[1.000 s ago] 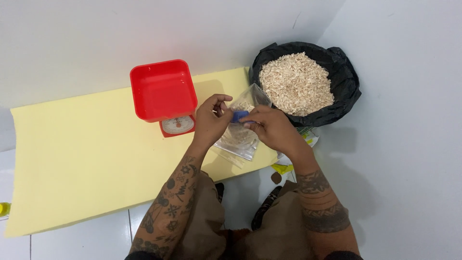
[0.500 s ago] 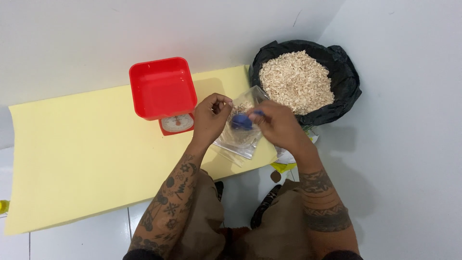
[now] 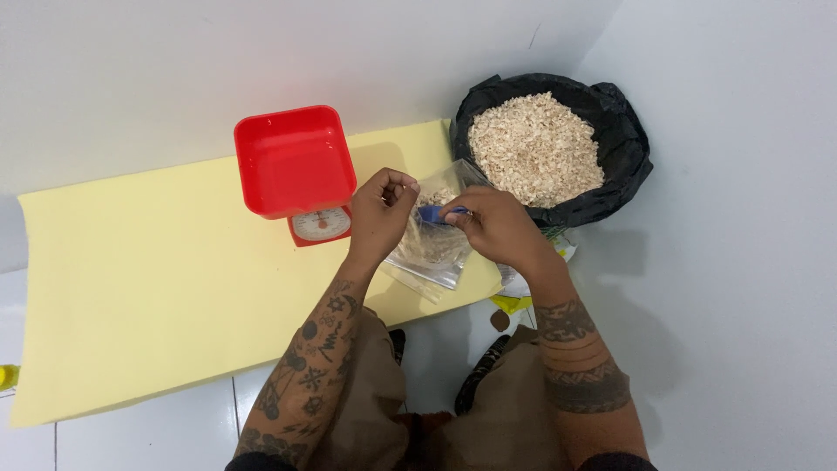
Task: Packaging wood shavings into plastic bags and weighing them on a scale for retail sale.
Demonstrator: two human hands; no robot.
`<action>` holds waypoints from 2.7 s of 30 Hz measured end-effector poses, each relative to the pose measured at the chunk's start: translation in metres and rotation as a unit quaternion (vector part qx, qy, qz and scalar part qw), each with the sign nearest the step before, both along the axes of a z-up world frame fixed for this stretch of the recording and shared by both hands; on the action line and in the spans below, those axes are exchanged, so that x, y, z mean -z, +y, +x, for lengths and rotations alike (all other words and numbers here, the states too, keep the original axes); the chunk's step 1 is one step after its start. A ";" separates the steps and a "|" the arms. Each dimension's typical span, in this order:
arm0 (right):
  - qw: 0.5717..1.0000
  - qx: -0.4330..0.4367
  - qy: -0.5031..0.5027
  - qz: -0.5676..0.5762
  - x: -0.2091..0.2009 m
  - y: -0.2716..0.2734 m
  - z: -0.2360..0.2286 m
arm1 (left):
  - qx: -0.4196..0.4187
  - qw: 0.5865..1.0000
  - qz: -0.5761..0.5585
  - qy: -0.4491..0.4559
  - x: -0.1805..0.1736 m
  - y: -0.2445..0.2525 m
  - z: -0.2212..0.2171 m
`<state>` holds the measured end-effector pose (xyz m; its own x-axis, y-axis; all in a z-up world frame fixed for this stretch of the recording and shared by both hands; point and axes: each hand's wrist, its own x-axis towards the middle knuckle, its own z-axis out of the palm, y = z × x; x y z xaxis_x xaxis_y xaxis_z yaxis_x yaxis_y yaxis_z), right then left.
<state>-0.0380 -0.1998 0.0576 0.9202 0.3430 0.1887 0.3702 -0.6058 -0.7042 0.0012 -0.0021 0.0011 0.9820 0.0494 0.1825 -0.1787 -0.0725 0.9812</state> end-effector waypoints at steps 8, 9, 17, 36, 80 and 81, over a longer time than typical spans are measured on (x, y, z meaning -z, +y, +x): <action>0.995 0.043 -0.090 -0.004 0.001 -0.001 0.000 | 0.000 1.000 -0.005 0.004 -0.001 0.000 0.000; 0.995 0.043 -0.090 -0.005 0.000 -0.001 -0.002 | -0.001 1.000 -0.005 0.004 -0.002 0.000 0.000; 0.995 0.030 -0.090 0.010 -0.015 0.001 -0.013 | 0.059 0.997 -0.008 -0.053 -0.006 -0.004 -0.004; 0.994 -0.021 0.086 -0.063 -0.013 -0.004 -0.007 | 0.033 0.999 0.002 -0.030 0.006 0.002 0.001; 0.997 0.076 -0.005 -0.018 0.007 -0.012 -0.005 | 0.236 0.957 0.066 0.152 -0.018 0.016 -0.003; 0.997 0.074 -0.007 -0.019 0.008 -0.014 -0.003 | 0.234 0.958 0.065 0.150 -0.012 0.018 0.002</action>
<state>-0.0412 -0.2137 0.0497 0.9585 0.2109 0.1918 0.2848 -0.6814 -0.6742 0.0028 0.0156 0.0127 0.9000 -0.4140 -0.1366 0.0668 -0.1788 0.9816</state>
